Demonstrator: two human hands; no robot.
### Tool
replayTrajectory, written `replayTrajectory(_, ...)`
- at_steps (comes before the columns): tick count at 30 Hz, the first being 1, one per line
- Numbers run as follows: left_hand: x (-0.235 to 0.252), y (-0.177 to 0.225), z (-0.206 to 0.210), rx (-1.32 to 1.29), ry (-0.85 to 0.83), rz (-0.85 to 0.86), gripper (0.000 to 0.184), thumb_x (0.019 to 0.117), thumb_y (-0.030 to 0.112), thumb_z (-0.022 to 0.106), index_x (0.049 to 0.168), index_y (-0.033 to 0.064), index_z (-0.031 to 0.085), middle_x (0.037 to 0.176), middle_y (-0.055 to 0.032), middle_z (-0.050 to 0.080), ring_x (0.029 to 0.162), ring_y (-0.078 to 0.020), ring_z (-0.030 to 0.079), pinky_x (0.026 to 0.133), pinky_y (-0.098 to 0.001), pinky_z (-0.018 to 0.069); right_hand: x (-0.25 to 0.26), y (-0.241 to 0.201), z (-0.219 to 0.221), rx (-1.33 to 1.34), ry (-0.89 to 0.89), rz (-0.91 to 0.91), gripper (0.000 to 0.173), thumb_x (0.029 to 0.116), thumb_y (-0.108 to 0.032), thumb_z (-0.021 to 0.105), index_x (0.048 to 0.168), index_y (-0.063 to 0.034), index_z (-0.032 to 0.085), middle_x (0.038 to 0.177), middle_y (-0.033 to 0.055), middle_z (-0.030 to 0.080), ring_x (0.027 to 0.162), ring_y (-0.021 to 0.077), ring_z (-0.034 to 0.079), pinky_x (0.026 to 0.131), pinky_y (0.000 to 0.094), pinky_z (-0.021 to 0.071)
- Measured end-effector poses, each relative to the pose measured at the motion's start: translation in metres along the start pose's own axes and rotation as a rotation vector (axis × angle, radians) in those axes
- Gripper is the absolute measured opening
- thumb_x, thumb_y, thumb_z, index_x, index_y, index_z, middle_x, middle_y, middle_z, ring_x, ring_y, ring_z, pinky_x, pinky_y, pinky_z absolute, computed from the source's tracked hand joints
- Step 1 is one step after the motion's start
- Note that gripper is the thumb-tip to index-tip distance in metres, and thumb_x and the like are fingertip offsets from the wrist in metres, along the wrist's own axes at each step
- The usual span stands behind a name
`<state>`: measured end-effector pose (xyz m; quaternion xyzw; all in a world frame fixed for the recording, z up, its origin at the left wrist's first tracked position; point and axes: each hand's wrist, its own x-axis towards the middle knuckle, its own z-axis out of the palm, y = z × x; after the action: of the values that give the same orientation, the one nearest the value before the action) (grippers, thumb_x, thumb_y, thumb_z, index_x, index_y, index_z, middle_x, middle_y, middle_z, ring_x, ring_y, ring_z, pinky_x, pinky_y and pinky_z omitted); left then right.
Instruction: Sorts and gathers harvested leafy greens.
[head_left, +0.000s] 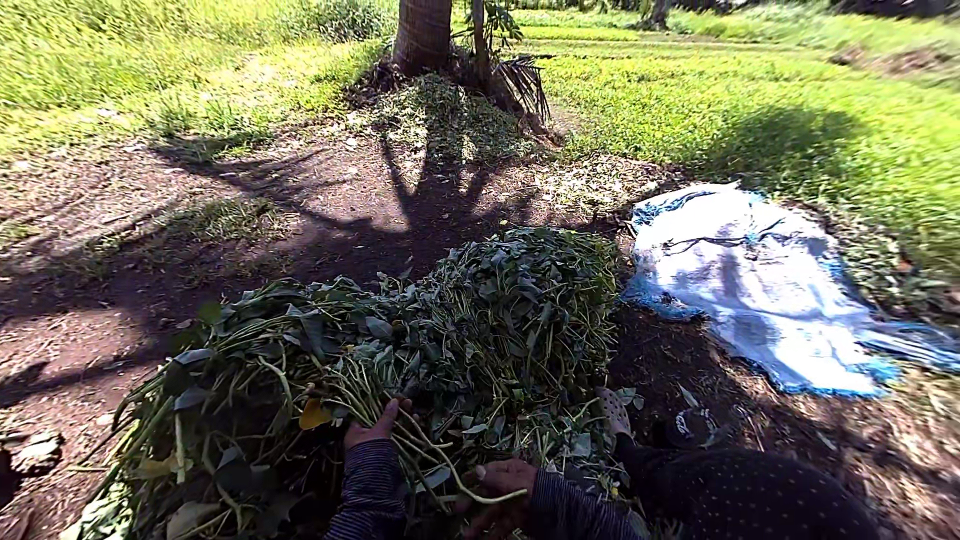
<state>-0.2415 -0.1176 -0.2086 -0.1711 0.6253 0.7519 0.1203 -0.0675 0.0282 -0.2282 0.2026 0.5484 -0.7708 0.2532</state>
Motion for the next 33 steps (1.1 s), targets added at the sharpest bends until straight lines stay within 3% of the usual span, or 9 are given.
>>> replayTrajectory(4, -0.009, 0.009, 0.001, -0.017, 0.026, 0.046, 0.045, 0.0964, -0.003, 0.066, 0.137, -0.0042, 0.047, 0.100, -0.0155, 0.073, 0.076, -0.0221, 0.075, 0.061, -0.0357, 0.0633, 0.008, 0.005, 0.012, -0.069, -0.060, 0.152, 0.041, 0.1101, -0.030, 0.046, 0.139, -0.0012, 0.054, 0.102, 0.0130, 0.074, 0.076, 0.0229, 0.073, 0.072, 0.0425, 0.0621)
replayTrajectory(11, -0.011, 0.020, -0.007, -0.035, -0.065, 0.126, 0.038, 0.0939, -0.008, 0.066, 0.129, -0.0058, 0.053, 0.096, -0.0143, 0.074, 0.076, -0.0240, 0.076, 0.062, -0.0371, 0.0650, 0.007, -0.025, 0.014, 0.325, 0.094, 0.220, 0.058, 0.1120, -0.049, 0.023, 0.133, -0.0062, 0.055, 0.091, 0.0100, 0.072, 0.066, 0.0198, 0.067, 0.064, 0.0374, 0.0584)
replayTrajectory(14, -0.008, 0.023, -0.012, -0.011, -0.092, 0.158, 0.035, 0.0938, -0.007, 0.067, 0.126, -0.0068, 0.055, 0.096, -0.0149, 0.075, 0.079, -0.0253, 0.076, 0.064, -0.0378, 0.0657, 0.001, -0.022, 0.010, 0.102, -0.038, 0.101, 0.038, 0.1062, -0.030, 0.055, 0.130, -0.0007, 0.059, 0.086, 0.0066, 0.072, 0.065, 0.0158, 0.069, 0.064, 0.0348, 0.0618)
replayTrajectory(17, -0.015, 0.032, -0.010, 0.005, -0.047, 0.172, 0.033, 0.0947, -0.006, 0.066, 0.126, -0.0068, 0.055, 0.097, -0.0139, 0.075, 0.077, -0.0223, 0.076, 0.064, -0.0346, 0.0650, 0.003, -0.019, 0.016, -0.279, -0.102, 0.091, 0.036, 0.0996, -0.020, 0.066, 0.129, 0.0006, 0.064, 0.093, 0.0094, 0.071, 0.072, 0.0168, 0.069, 0.071, 0.0369, 0.0614)
replayTrajectory(21, -0.021, 0.040, -0.008, -0.064, 0.030, 0.203, 0.037, 0.0933, -0.008, 0.067, 0.127, -0.0060, 0.052, 0.092, -0.0117, 0.073, 0.072, -0.0191, 0.075, 0.062, -0.0322, 0.0644, 0.026, -0.014, 0.016, -0.978, 0.062, 0.103, 0.037, 0.1061, -0.022, 0.047, 0.125, 0.0026, 0.068, 0.117, 0.0260, 0.070, 0.112, 0.0405, 0.067, 0.101, 0.0613, 0.0486)
replayTrajectory(24, -0.023, 0.045, -0.009, -0.170, 0.073, 0.200, 0.036, 0.0940, -0.009, 0.065, 0.127, -0.0056, 0.050, 0.090, -0.0148, 0.074, 0.069, -0.0246, 0.076, 0.059, -0.0368, 0.0658, 0.038, -0.036, 0.002, -0.990, 0.216, 0.145, 0.040, 0.1082, -0.019, 0.040, 0.131, 0.0063, 0.061, 0.130, 0.0262, 0.064, 0.126, 0.0386, 0.060, 0.109, 0.0576, 0.0441)
replayTrajectory(26, -0.024, 0.046, -0.010, -0.196, 0.101, 0.206, 0.038, 0.0940, -0.011, 0.063, 0.128, -0.0050, 0.048, 0.089, -0.0135, 0.073, 0.069, -0.0233, 0.075, 0.061, -0.0367, 0.0655, 0.048, -0.050, -0.017, -0.502, 0.433, 0.070, 0.033, 0.1075, -0.011, 0.036, 0.121, 0.0055, 0.062, 0.094, 0.0167, 0.063, 0.083, 0.0249, 0.061, 0.080, 0.0414, 0.0515)
replayTrajectory(28, -0.021, 0.044, -0.009, -0.201, 0.138, 0.216, 0.042, 0.0936, -0.011, 0.064, 0.131, -0.0055, 0.046, 0.091, -0.0131, 0.073, 0.074, -0.0219, 0.076, 0.065, -0.0358, 0.0657, 0.063, -0.065, -0.025, 0.120, 0.536, 0.014, 0.028, 0.1094, -0.013, 0.032, 0.099, -0.0041, 0.056, 0.059, -0.0013, 0.040, 0.047, 0.0122, 0.040, 0.050, 0.0301, 0.0428)
replayTrajectory(33, -0.011, 0.043, -0.006, -0.276, 0.153, 0.231, 0.043, 0.0941, -0.011, 0.063, 0.132, -0.0036, 0.045, 0.092, -0.0136, 0.073, 0.078, -0.0250, 0.077, 0.066, -0.0388, 0.0663, 0.093, -0.097, -0.023, 0.452, 0.651, -0.052, 0.029, 0.1091, -0.014, 0.033, 0.088, -0.0064, 0.053, 0.052, -0.0036, 0.034, 0.039, 0.0081, 0.032, 0.039, 0.0239, 0.0347)
